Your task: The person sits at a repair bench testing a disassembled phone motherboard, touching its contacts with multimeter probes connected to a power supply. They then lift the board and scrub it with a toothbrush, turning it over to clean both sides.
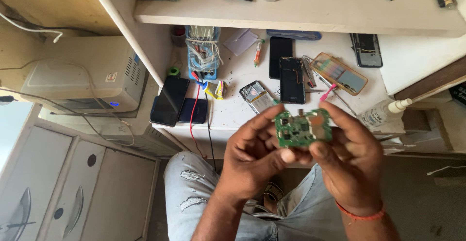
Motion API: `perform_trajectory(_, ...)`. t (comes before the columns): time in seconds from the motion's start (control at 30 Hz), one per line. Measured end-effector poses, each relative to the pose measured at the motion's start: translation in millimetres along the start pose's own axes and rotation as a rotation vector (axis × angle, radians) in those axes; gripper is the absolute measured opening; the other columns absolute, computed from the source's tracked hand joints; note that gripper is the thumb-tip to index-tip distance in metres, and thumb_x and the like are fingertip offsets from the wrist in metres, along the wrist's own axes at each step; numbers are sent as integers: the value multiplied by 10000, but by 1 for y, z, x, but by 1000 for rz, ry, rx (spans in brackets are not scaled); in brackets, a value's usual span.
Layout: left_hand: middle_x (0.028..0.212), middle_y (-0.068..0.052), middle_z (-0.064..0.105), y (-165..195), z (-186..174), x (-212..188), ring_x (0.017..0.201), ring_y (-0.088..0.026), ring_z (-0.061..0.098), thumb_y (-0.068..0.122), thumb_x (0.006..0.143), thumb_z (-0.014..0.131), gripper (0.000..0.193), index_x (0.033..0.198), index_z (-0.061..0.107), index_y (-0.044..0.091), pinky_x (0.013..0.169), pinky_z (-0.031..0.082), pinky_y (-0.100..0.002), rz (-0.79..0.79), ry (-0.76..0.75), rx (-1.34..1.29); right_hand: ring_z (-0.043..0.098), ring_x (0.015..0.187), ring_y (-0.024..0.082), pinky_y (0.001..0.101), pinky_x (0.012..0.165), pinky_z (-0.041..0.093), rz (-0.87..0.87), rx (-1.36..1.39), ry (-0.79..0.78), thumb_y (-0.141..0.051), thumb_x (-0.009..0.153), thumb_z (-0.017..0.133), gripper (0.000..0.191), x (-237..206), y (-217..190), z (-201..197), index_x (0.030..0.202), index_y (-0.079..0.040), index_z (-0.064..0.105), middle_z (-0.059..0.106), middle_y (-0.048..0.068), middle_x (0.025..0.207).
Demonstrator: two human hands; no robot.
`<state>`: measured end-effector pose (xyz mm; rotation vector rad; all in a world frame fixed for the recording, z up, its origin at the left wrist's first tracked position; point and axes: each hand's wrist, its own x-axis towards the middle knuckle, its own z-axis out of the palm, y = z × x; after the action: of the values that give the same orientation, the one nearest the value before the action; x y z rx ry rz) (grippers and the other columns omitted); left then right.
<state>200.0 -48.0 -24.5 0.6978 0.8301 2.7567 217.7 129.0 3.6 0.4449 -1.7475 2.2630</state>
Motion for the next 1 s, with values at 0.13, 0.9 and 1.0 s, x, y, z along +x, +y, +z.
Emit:
perform_trajectory(0.13,1247,-155,701,-11,-20,4,1090,-251,707,206,974,678,651,1538,448,-24,939,589,-420,-132,228,13,697,902,178,319,769,613,135,-39,12,-28,980,680,588,5,17,-2,1523,85,482,717,162,1118)
perform_trajectory(0.9,1120,-197,696,-53,-66,13,1000,-346,709,523,1020,424,630,1389,550,28,896,571,-502,-285,601,-327,701,837,352,468,804,569,-14,-1587,-157,-141,858,696,108,127,130,-180,942,-148,765,723,131,870)
perform_trajectory(1.0,1093,-210,706,-50,-69,14,972,-360,715,636,1001,363,760,1383,553,7,867,572,-509,-242,566,-382,688,764,352,459,713,554,-68,-1467,-56,-179,922,702,107,135,112,-174,998,-123,752,710,141,857)
